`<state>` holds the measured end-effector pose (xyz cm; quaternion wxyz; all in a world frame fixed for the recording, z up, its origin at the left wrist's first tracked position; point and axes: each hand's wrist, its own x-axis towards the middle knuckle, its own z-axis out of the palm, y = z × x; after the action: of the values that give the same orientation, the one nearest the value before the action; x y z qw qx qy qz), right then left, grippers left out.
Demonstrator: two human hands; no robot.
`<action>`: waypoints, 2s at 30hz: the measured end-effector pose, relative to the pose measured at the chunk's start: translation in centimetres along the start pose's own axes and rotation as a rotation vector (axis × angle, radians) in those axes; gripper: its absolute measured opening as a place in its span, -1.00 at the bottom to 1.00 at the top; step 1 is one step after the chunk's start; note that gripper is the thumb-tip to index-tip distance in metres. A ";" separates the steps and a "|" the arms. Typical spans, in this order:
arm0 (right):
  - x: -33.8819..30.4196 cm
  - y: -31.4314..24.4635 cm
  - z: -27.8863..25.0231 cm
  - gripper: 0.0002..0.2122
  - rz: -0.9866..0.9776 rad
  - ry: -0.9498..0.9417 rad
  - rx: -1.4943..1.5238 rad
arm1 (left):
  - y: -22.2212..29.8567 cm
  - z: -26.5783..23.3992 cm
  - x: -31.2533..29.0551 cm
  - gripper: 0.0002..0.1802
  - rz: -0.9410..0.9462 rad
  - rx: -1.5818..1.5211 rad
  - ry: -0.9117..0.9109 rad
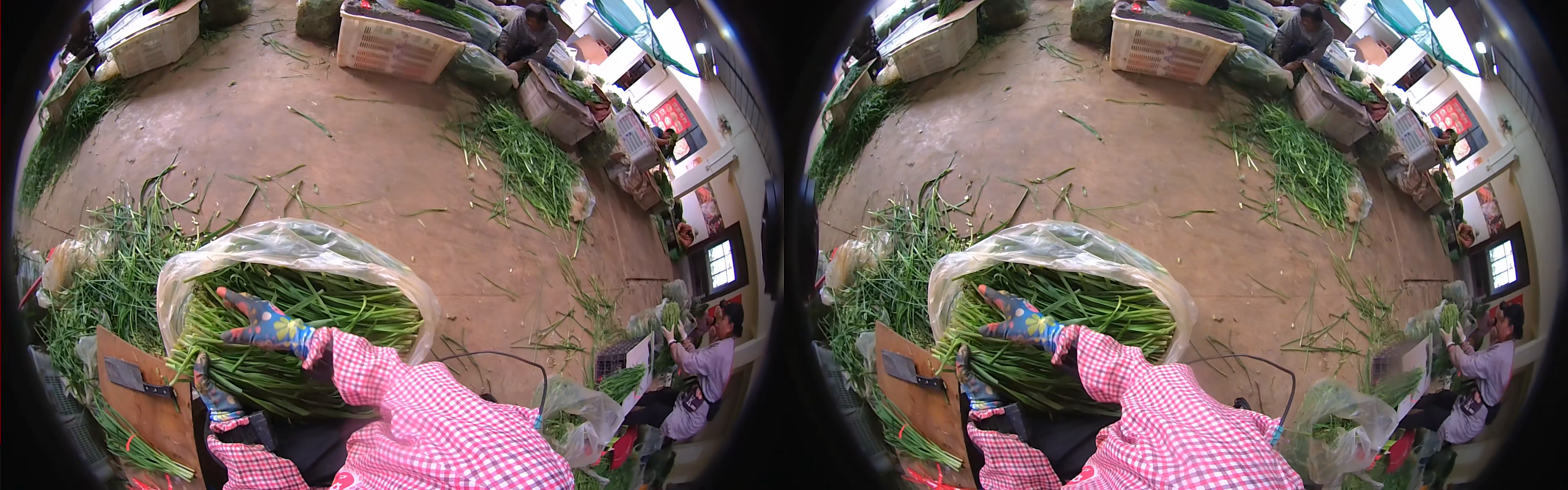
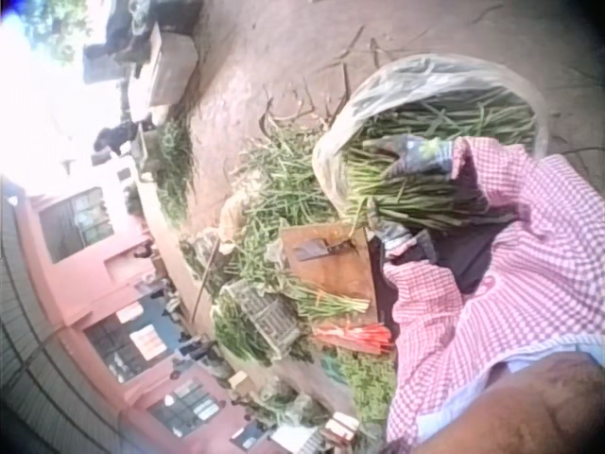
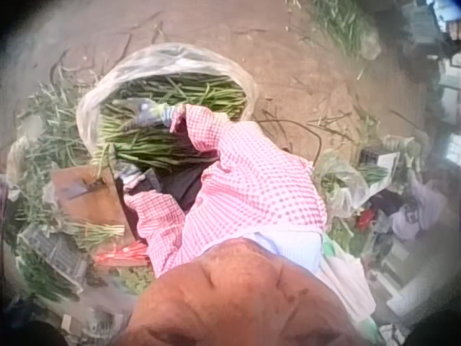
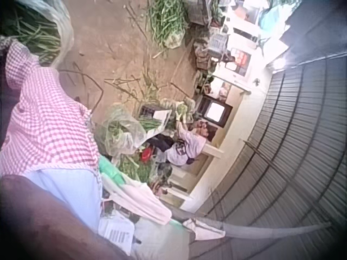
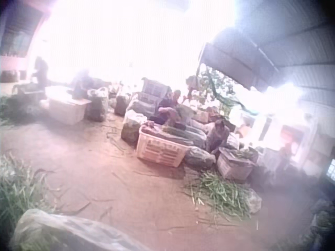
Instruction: The person bundles bunches of green onions with red plastic ties, trims the root ends using a cleaver on a wooden board, and places the finished bundles into a large plastic bag.
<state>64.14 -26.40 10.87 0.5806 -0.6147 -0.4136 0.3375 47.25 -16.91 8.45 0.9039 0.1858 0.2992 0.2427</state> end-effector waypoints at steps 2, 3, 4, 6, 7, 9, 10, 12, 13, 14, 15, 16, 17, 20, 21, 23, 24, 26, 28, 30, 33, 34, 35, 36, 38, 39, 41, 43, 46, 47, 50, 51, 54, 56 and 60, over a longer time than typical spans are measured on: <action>1.0 2.7 1.5 -0.15 -0.004 -0.140 0.017 | -0.3 1.1 -0.9 -0.48 0.032 -0.052 -0.010; 1.4 2.4 2.6 -0.13 0.087 -0.303 0.201 | -0.1 0.6 -0.7 -0.46 -0.061 -0.063 -0.121; 1.6 2.1 3.7 -0.19 0.086 -0.337 0.166 | -0.4 0.6 -1.3 -0.45 0.066 0.039 -0.160; 2.3 2.7 5.6 -0.29 0.228 -0.408 0.555 | 1.1 -3.0 -1.9 -0.63 0.307 0.477 -0.296; 2.1 0.9 5.5 -0.45 0.289 -0.329 0.559 | 0.7 -2.8 -1.7 -0.66 0.302 0.433 -0.256; 3.2 3.3 4.0 -0.63 0.356 -0.294 0.669 | -0.5 -2.5 0.4 -0.63 0.061 -0.144 -0.301; 3.3 3.4 3.2 -0.64 0.366 -0.262 0.706 | -1.4 -1.3 1.1 -0.66 0.149 0.136 0.156; 3.7 4.2 5.0 -0.65 0.256 -0.251 0.717 | -2.3 -8.8 1.9 -0.68 0.463 0.419 0.060; 4.0 4.5 5.7 -0.67 0.255 -0.223 0.571 | -2.2 -8.7 1.3 -0.68 0.449 0.351 0.011; 4.1 4.6 6.5 -0.69 0.249 -0.198 0.421 | -2.1 -8.0 0.5 -0.68 0.439 0.280 -0.038; 4.2 4.3 6.3 -0.66 0.340 -0.189 0.420 | -1.9 -6.8 0.0 -0.69 0.379 0.210 0.035; 5.1 8.6 6.8 -0.63 0.204 -0.092 0.105 | -1.6 -5.1 -0.5 -0.69 0.314 0.143 0.096; 5.5 7.4 7.3 -0.63 0.232 -0.072 -0.084 | -1.0 -4.7 -1.9 -0.68 0.375 0.118 -0.049; 6.7 9.3 6.5 -0.69 0.266 -0.028 -0.577 | -1.2 -2.6 -5.5 -0.66 0.363 0.007 0.117; 6.8 10.1 6.1 -0.70 0.196 -0.033 -0.631 | -1.1 -0.9 -7.3 -0.63 0.415 0.203 0.291; 7.0 11.2 4.9 -0.72 0.138 -0.076 -0.731 | -1.5 -2.7 -10.1 -0.56 0.376 0.005 0.264; 7.4 10.4 4.8 -0.63 0.225 -0.183 -0.779 | -1.0 -2.0 -11.7 -0.52 0.361 0.061 0.321; 7.5 10.8 4.0 -0.49 0.123 -0.083 -0.716 | -0.2 -0.3 -13.1 -0.46 0.375 -0.098 0.106; 7.7 4.8 3.1 -0.36 0.166 -0.152 -0.781 | 0.3 -0.6 -14.4 -0.39 0.404 -0.057 0.144; 7.2 1.8 1.8 -0.43 -0.054 -0.006 -0.848 | 0.1 -0.7 -14.6 -0.31 0.280 -0.036 0.194; 6.0 -2.1 4.1 -0.56 -0.251 -0.302 -0.258 | -0.7 0.8 -13.7 -0.26 0.296 -0.148 0.014; 5.3 -3.6 6.3 -0.60 -0.153 -0.526 -0.064 | -0.5 0.6 -14.0 -0.25 0.305 -0.199 -0.081; 4.5 -3.9 7.5 -0.61 -0.015 -0.774 0.116 | 0.4 2.0 -14.4 -0.25 0.344 0.050 0.058; 3.8 -3.6 8.1 -0.61 0.128 -1.017 0.302 | 1.7 2.4 -14.2 -0.29 0.453 0.186 0.075; 2.4 -1.5 7.0 -0.59 0.189 -1.225 0.190 | 5.4 6.4 -12.4 -0.47 0.556 0.156 -0.223; 0.5 8.8 8.7 -0.57 0.040 -1.136 0.430 | 7.8 7.8 -11.7 -0.47 0.617 0.173 -0.306; -2.4 12.6 8.6 -0.57 0.272 -1.112 0.634 | 13.7 6.8 -15.0 -0.45 0.772 0.150 -0.206; -5.0 11.6 2.0 -0.62 0.618 -0.869 0.697 | 18.2 5.8 -14.3 -0.41 0.653 0.210 -0.474; -7.1 12.2 -3.3 -0.68 0.822 -0.526 0.755 | 25.1 0.7 -16.5 -0.43 0.863 0.288 -0.254; -5.5 7.4 -4.1 -0.68 0.832 -0.666 0.321 | 26.4 -1.3 -16.8 -0.44 0.972 0.316 -0.125; -5.0 2.9 -7.7 -0.69 0.780 -0.511 -0.024 | 29.6 -5.7 -17.0 -0.45 1.211 0.368 0.097; -5.3 2.1 -7.9 -0.68 0.630 -0.361 -0.131 | 30.6 -7.1 -17.6 -0.46 1.270 0.382 0.139; -8.2 0.9 -10.4 -0.60 -0.083 -0.022 -0.964 | 27.2 -2.5 -16.6 -0.52 1.303 0.333 0.193; -8.4 -6.0 -7.8 -0.49 -0.057 -0.034 -0.898 | 27.4 -3.1 -16.5 -0.53 1.702 0.635 0.636; -10.8 -9.8 2.7 -0.35 0.148 -0.541 0.507 | 25.6 1.1 -16.9 -0.50 1.375 0.105 0.293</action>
<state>55.95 -35.10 19.67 0.5582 -0.3683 -0.4099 0.6204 27.68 -5.56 29.20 0.4857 0.3416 0.2438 0.7668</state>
